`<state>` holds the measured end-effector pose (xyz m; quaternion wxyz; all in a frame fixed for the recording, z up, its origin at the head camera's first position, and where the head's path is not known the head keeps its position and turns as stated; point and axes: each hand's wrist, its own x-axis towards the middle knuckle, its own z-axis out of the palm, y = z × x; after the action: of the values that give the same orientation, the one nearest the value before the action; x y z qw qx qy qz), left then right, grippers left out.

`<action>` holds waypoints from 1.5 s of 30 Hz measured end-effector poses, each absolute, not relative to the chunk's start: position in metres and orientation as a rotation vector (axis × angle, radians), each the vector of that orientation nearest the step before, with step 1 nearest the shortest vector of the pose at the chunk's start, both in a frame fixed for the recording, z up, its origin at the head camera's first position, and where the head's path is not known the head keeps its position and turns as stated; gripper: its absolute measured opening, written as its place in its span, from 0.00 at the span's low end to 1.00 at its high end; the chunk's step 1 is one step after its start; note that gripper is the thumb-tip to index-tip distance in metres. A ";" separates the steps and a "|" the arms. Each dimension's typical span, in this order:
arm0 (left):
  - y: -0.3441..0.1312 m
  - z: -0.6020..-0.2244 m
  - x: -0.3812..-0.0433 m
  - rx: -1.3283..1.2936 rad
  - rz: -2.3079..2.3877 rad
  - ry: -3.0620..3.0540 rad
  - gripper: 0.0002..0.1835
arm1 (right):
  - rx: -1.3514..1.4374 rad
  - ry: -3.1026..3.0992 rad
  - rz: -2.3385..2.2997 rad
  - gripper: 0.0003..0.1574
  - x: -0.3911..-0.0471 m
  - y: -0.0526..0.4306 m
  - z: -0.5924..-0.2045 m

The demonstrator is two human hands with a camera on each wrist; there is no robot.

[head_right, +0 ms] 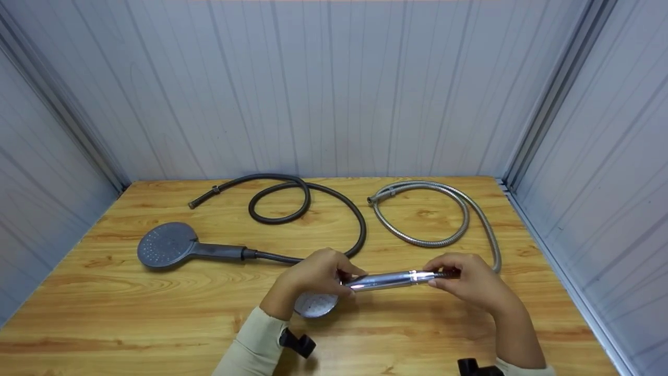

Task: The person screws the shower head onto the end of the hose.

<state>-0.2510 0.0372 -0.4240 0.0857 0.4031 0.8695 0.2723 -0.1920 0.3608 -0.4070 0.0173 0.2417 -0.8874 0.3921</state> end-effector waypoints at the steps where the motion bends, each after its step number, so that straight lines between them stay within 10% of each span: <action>1: 0.037 -0.424 -0.251 1.200 0.811 2.591 0.20 | 0.752 -2.761 1.225 0.12 -0.192 0.361 -0.407; 45: 0.038 -0.424 -0.251 1.208 0.785 2.608 0.21 | 0.736 -2.855 1.207 0.15 -0.189 0.357 -0.402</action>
<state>-0.2509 0.0376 -0.4244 0.0812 0.4040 0.8725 0.2626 -0.1890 0.3571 -0.4024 -0.0219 0.2310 -0.8960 0.3787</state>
